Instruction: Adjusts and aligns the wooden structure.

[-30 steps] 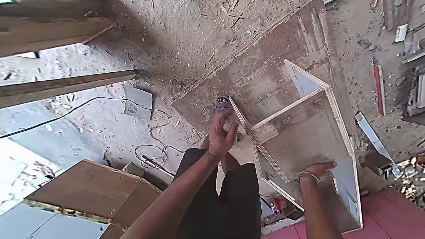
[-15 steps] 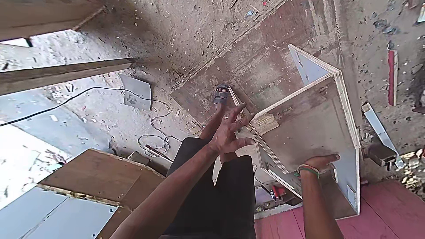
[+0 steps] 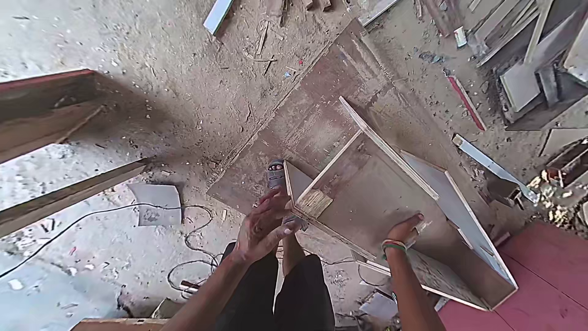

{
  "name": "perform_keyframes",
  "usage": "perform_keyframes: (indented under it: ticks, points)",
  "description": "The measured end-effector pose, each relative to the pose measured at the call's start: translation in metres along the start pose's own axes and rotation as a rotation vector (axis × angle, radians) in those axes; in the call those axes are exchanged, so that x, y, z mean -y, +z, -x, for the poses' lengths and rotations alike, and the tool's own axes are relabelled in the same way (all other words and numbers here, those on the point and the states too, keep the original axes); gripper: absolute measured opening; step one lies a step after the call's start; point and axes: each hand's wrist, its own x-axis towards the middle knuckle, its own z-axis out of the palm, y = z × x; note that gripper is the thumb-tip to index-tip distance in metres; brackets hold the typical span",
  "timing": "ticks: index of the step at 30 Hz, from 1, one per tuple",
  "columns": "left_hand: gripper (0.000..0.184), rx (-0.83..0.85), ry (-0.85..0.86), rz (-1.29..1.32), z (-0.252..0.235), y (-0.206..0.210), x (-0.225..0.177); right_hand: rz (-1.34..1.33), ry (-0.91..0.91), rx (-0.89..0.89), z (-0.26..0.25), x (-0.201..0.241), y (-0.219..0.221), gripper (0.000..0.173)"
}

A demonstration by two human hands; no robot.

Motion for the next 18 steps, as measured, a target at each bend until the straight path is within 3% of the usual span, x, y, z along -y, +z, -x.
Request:
perform_keyframes:
  ticks: [2, 4, 6, 9, 11, 14, 18]
  points:
    - [0.047, -0.093, 0.04, -0.045, -0.034, 0.003, -0.003, -0.015, -0.001, 0.002, 0.0, 0.003, 0.0, 0.088]
    - [0.058, -0.113, -0.046, -0.184, -0.087, 0.016, -0.015, 0.033, 0.003, 0.016, 0.0, 0.001, -0.003, 0.089]
    - [0.088, 0.01, -0.168, -0.265, -0.147, 0.038, -0.027, 0.114, -0.015, 0.026, -0.002, 0.0, -0.004, 0.09]
    - [0.089, 0.232, -0.257, -0.178, -0.203, 0.079, -0.039, 0.149, -0.029, 0.039, -0.004, 0.001, -0.006, 0.091]
    - [0.079, 0.329, -0.336, -0.128, -0.21, 0.099, -0.04, 0.133, -0.035, 0.044, -0.006, 0.001, -0.006, 0.09]
    - [0.067, 0.244, -0.266, -0.02, -0.202, 0.108, -0.034, 0.121, -0.023, 0.082, -0.006, 0.003, -0.009, 0.089]
    - [0.068, 0.152, -0.173, -0.101, -0.197, 0.111, -0.034, 0.132, -0.048, 0.132, -0.01, 0.001, -0.012, 0.089]
